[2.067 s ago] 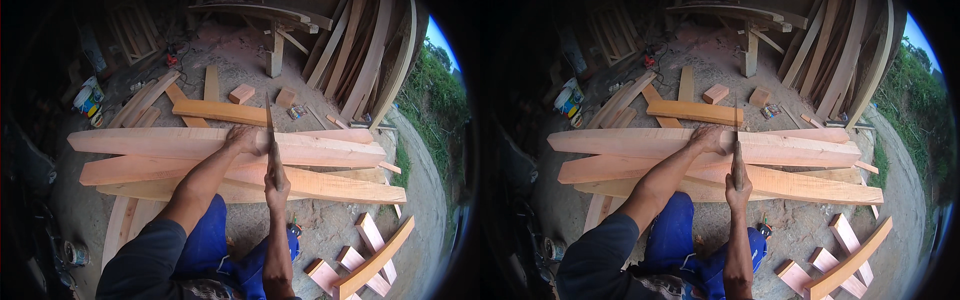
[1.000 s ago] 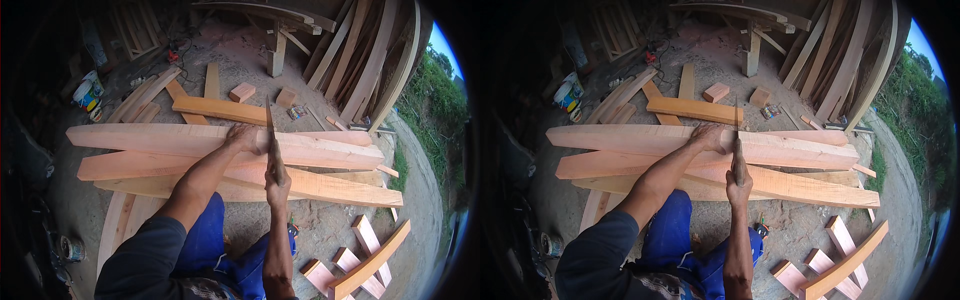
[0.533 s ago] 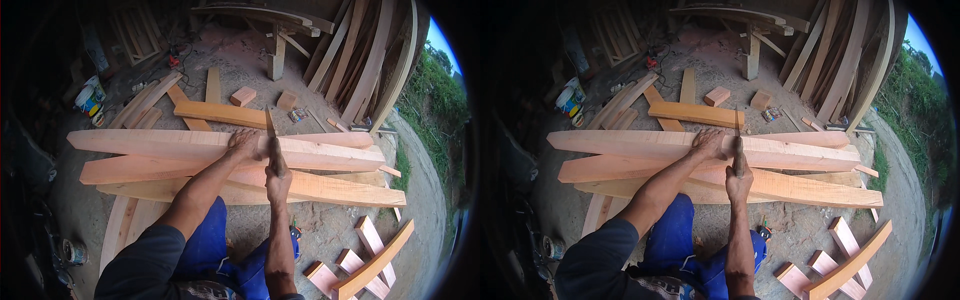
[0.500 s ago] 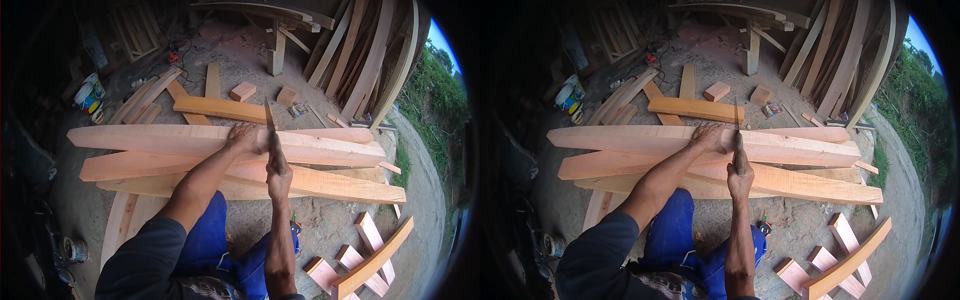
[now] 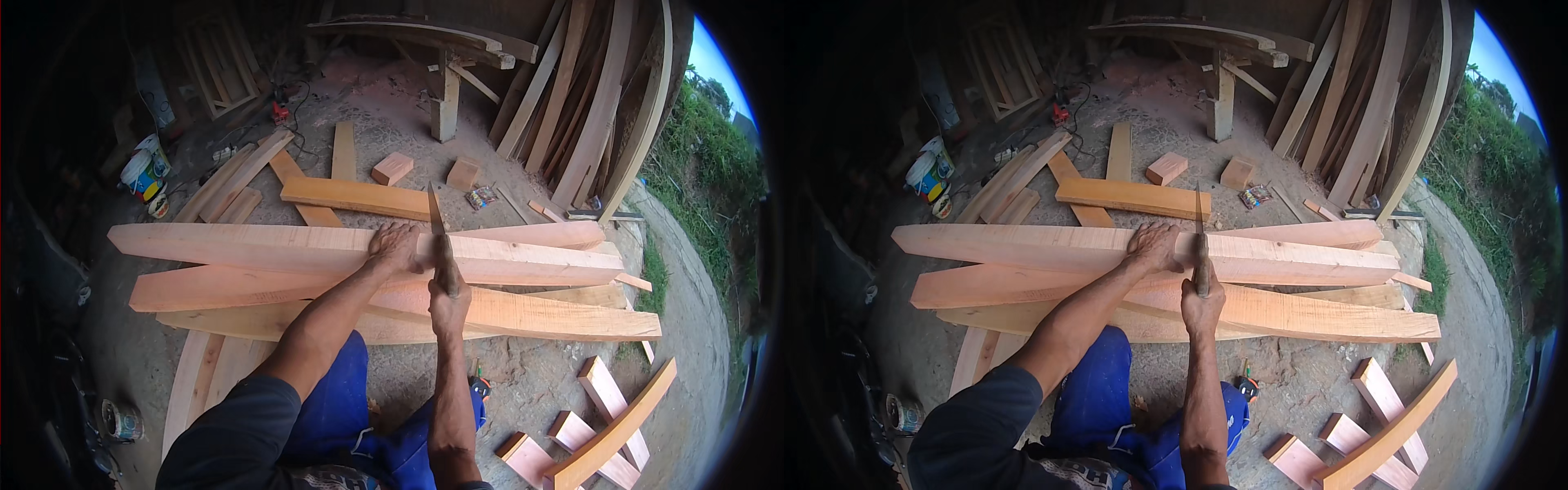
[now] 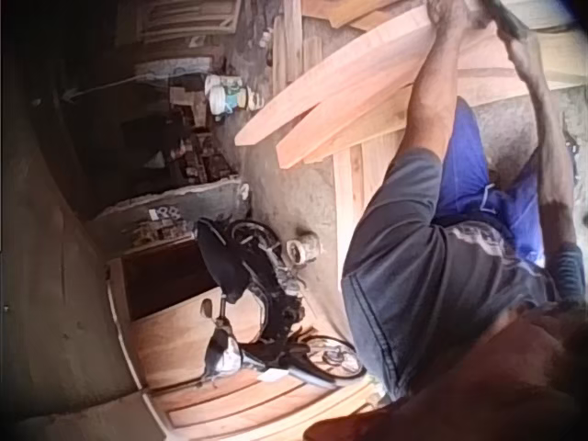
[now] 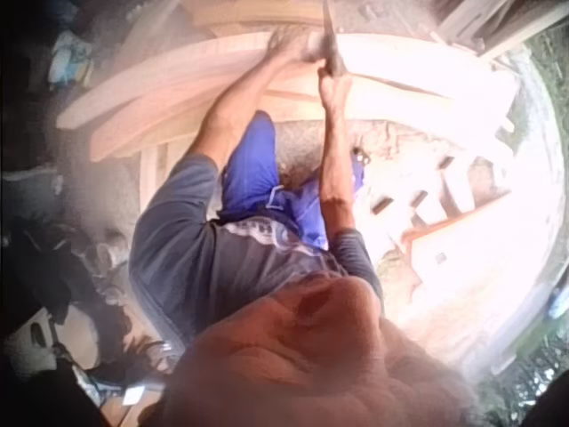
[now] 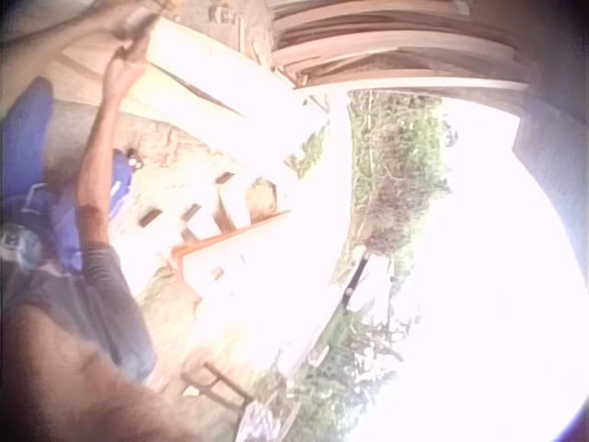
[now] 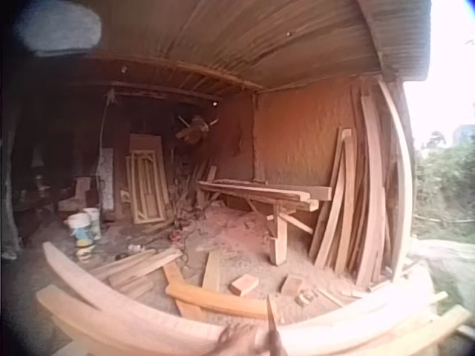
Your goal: The person measures a wooden plank with a tape measure, then uses a hand saw to cut the plank into smaller pieces. The person repeatedly positions the plank, saws through it, and sets the cut pieces aside.
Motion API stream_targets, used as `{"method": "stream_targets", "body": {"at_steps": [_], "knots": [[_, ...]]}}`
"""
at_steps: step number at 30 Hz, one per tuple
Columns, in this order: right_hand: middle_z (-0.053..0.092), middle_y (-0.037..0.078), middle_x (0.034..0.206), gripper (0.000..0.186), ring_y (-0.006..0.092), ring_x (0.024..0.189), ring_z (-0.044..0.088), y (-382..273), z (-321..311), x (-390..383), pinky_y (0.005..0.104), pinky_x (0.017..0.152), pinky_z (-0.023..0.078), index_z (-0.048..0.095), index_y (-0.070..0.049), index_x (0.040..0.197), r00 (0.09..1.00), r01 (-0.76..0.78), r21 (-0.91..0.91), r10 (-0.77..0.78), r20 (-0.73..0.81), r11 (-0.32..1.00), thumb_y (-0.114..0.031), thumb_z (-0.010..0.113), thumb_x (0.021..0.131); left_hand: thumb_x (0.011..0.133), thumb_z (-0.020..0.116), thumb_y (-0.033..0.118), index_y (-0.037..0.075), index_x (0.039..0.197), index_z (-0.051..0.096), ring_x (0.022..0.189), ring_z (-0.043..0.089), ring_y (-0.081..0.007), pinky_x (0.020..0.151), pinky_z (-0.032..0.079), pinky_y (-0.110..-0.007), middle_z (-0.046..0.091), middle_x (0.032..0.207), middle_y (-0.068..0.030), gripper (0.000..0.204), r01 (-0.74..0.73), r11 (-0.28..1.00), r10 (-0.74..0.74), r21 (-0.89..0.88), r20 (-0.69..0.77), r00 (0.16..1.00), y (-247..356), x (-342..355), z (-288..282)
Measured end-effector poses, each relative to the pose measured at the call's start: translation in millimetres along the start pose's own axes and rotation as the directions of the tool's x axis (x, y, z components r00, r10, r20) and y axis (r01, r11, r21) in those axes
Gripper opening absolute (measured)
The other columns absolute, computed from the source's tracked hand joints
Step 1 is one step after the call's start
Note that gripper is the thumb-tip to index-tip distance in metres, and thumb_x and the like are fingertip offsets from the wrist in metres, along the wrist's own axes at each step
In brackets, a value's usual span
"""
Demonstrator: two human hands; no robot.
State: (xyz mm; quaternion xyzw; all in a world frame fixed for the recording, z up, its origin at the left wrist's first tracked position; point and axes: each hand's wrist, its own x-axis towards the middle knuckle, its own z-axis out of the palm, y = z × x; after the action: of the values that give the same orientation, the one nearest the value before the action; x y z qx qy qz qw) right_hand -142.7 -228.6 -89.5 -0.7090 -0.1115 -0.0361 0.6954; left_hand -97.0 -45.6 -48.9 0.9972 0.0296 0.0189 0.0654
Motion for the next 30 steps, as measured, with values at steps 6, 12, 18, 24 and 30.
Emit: {"method": "stream_targets", "body": {"at_steps": [6,12,18,24,30], "knots": [[0.074,0.011,0.114,0.060,0.0157,0.094,0.067,-30.5,-85.3,-221.9,0.0314,0.090,0.054,0.057,0.003,0.151,1.000,0.013,-0.157,-0.010,0.023,0.988,-0.006,0.068,0.093,0.062,0.097,0.053,-0.001,0.152,0.049,0.143,0.056,-0.0347,0.120,0.041,-0.052,0.062,0.150,-0.0207,0.116,0.030,0.993,-0.008,-0.112,0.190,0.982,-21.6,36.9,-9.5],[0.077,0.010,0.105,0.057,0.0106,0.068,0.061,-31.6,-63.8,-190.9,0.0273,0.064,0.051,0.061,0.002,0.149,0.977,0.185,-0.175,-0.200,-0.072,0.967,-0.007,0.066,0.093,0.061,0.098,0.051,0.000,0.150,0.050,0.140,0.056,-0.0356,0.118,0.040,-0.051,0.067,0.139,-0.0188,0.113,-0.011,0.998,0.015,-0.058,0.079,0.997,-8.3,15.9,0.0],[0.066,0.010,0.095,0.048,0.0174,0.086,0.062,9.7,-24.6,-38.1,0.0327,0.083,0.054,0.066,0.002,0.135,0.974,-0.216,-0.005,0.216,0.068,0.976,-0.001,0.069,0.088,0.061,0.098,0.051,0.001,0.151,0.049,0.143,0.054,-0.0351,0.120,0.040,-0.049,0.064,0.146,-0.0191,0.114,0.022,1.000,-0.020,-0.022,0.110,0.994,-3.7,8.2,0.4],[0.076,0.014,0.124,0.064,0.0150,0.104,0.072,-41.3,-103.4,-276.9,0.0321,0.093,0.057,0.056,0.006,0.153,0.984,-0.177,-0.105,0.177,-0.008,0.979,-0.001,0.065,0.090,0.059,0.099,0.049,0.005,0.156,0.047,0.145,0.054,-0.0347,0.121,0.042,-0.045,0.060,0.153,-0.0203,0.119,0.036,0.990,-0.015,-0.137,0.148,0.989,-23.8,37.6,2.6],[0.072,0.008,0.097,0.055,0.0129,0.083,0.063,-0.8,-42.9,-109.9,0.0313,0.076,0.054,0.063,0.001,0.146,0.993,-0.117,-0.144,0.117,-0.010,0.983,-0.004,0.068,0.092,0.061,0.100,0.046,0.008,0.155,0.049,0.144,0.054,-0.0301,0.123,0.037,-0.049,0.063,0.147,-0.0137,0.114,0.016,0.998,-0.016,-0.067,0.001,1.000,-0.5,6.3,3.7]]}}
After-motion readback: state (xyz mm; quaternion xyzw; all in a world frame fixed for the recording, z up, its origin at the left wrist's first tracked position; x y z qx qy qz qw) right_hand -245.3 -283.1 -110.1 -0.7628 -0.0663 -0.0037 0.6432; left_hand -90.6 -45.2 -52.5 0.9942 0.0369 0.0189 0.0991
